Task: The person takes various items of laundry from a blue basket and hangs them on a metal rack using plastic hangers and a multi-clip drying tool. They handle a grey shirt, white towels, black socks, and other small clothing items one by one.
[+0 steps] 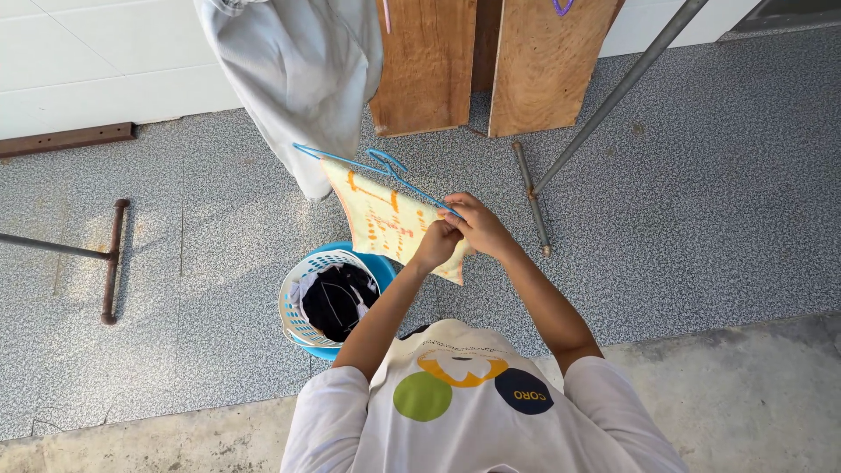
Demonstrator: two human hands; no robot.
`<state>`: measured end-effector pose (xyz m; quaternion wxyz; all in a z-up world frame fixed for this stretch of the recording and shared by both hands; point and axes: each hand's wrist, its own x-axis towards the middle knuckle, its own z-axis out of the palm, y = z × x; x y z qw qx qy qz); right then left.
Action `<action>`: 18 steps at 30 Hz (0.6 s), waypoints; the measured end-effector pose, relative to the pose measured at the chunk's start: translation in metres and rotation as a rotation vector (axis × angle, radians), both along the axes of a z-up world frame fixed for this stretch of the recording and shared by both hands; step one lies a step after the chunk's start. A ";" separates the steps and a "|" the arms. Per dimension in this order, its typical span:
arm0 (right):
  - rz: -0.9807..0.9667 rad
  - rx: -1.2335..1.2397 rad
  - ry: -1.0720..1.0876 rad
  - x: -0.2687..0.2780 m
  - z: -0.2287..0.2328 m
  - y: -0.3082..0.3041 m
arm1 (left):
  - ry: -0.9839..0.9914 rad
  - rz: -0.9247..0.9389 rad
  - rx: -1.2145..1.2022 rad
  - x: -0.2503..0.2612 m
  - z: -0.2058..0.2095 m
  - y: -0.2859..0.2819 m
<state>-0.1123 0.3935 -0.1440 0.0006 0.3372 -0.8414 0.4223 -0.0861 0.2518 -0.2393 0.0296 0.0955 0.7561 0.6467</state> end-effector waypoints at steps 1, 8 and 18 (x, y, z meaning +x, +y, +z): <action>-0.008 0.005 0.010 -0.004 0.001 0.005 | 0.061 -0.126 0.081 0.002 0.010 -0.008; 0.040 0.046 0.038 -0.003 0.019 0.020 | 0.788 0.210 -0.685 0.019 0.086 -0.049; -0.149 0.274 0.347 0.001 0.030 0.018 | 0.719 0.249 -1.104 0.022 0.079 -0.067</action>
